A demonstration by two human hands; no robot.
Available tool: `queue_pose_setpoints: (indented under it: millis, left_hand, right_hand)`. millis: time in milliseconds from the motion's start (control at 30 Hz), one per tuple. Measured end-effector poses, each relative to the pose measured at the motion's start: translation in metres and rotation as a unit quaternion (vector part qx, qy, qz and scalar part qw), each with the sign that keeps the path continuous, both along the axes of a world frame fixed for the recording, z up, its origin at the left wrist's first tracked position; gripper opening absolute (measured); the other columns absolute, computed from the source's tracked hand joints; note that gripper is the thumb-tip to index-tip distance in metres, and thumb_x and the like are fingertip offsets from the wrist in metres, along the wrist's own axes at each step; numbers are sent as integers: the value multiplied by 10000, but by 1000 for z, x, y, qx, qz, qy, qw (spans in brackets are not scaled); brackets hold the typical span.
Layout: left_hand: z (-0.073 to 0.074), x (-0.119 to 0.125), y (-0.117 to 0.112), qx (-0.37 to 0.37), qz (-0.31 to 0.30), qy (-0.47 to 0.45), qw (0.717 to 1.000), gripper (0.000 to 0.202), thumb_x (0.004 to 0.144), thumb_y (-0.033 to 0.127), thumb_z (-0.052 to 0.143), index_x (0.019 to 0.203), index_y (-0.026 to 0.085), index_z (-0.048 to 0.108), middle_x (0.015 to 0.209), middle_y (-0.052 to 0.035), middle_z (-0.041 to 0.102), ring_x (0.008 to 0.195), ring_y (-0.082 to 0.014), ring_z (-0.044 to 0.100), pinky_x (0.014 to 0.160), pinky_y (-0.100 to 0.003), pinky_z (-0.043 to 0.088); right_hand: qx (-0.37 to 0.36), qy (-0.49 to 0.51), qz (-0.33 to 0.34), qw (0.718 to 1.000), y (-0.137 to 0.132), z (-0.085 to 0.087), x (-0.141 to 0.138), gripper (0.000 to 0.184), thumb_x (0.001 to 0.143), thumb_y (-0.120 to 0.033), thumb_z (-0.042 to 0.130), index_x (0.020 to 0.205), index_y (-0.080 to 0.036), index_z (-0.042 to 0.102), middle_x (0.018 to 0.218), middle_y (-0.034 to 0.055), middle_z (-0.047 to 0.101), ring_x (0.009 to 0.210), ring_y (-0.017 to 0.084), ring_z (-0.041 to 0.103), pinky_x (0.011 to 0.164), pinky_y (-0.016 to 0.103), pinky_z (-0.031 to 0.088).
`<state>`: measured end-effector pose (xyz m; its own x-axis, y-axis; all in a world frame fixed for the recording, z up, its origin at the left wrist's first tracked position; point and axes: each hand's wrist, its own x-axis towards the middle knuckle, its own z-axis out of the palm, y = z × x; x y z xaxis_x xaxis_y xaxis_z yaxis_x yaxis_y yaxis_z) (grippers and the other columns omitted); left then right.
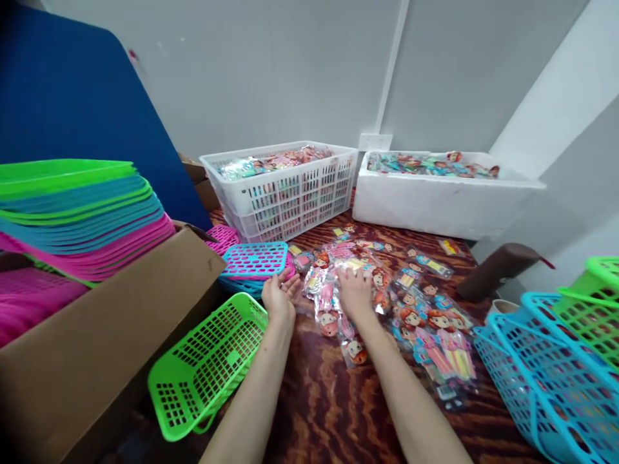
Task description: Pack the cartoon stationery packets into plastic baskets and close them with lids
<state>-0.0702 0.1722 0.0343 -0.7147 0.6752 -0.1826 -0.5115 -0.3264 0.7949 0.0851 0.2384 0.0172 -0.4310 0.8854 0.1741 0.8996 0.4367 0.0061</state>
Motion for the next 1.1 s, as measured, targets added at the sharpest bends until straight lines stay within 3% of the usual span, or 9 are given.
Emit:
queue_pose_setpoints:
  millis: [100,233,433,633,733,833,933,1033,1100]
  left_hand:
    - [-4,14,-12,-31,-57,96,993,201,960,334,427,1090,185,461,1077,-132,690,735,-154,725,718,-303,589]
    - [-20,32,-53,-58,-205,279,936,250,911,317,517,1111,195,603,1090,-121,708,907,-223,711,872,-425,566]
    - [-45,16,-112,-80,-321,563,757,366,814,90,514,1134,188,662,1372,-131,588,1356,-291,439,1195,-597,181]
    - [-32,20,-141,-134,-334,731,580,231,847,158,524,1021,142,675,1113,-174,681,1091,-309,601,1016,-513,439]
    - [-20,24,-141,-126,-314,778,530,425,865,237,553,1273,117,562,1230,-186,625,1188,-322,547,1008,-481,448]
    - [-12,26,-147,-72,-310,822,473,529,889,235,534,1395,109,447,1302,-184,592,1245,-316,508,1106,-525,336]
    - [-12,22,-164,-57,-344,825,446,251,896,154,506,1109,146,638,1014,-128,698,1046,-268,614,1132,-510,274]
    - [-17,13,-186,-31,-376,816,438,178,922,134,487,947,187,655,910,-71,693,929,-218,635,1113,-443,293]
    - [-19,9,-198,-39,-381,818,429,209,923,109,465,1008,189,639,877,-56,677,903,-218,626,1055,-425,341]
  right_hand:
    - [-19,14,33,999,-48,-8,-6,491,938,-163,398,1414,-218,503,1307,162,570,1186,325,445,981,473,308]
    - [-159,73,69,982,-99,-8,9,494,917,-405,514,1389,-260,522,1399,112,521,1264,320,417,1028,468,319]
    - [-176,116,14,977,-122,-12,47,550,906,-350,529,1441,-250,461,1390,124,532,1307,305,411,1024,444,373]
    - [-142,128,59,980,-120,-57,60,441,762,-288,621,1198,-228,653,1260,140,623,1235,335,527,1007,437,435]
    - [-153,130,79,976,-125,-68,61,388,718,-269,601,1094,-216,681,1127,154,675,1108,340,613,956,435,475]
    - [-141,165,87,972,-155,-49,62,448,769,-254,499,1195,-217,632,1206,151,646,1109,326,619,950,434,476]
    - [-188,206,84,957,-187,-13,63,373,800,-242,467,1131,-240,641,1273,101,632,1164,281,600,982,380,452]
    - [-347,228,114,903,-193,16,67,174,869,-338,501,848,-230,636,867,13,704,828,209,650,763,296,478]
    - [-345,262,66,899,-185,24,71,243,914,-372,472,811,-213,624,782,-3,678,767,188,633,724,274,456]
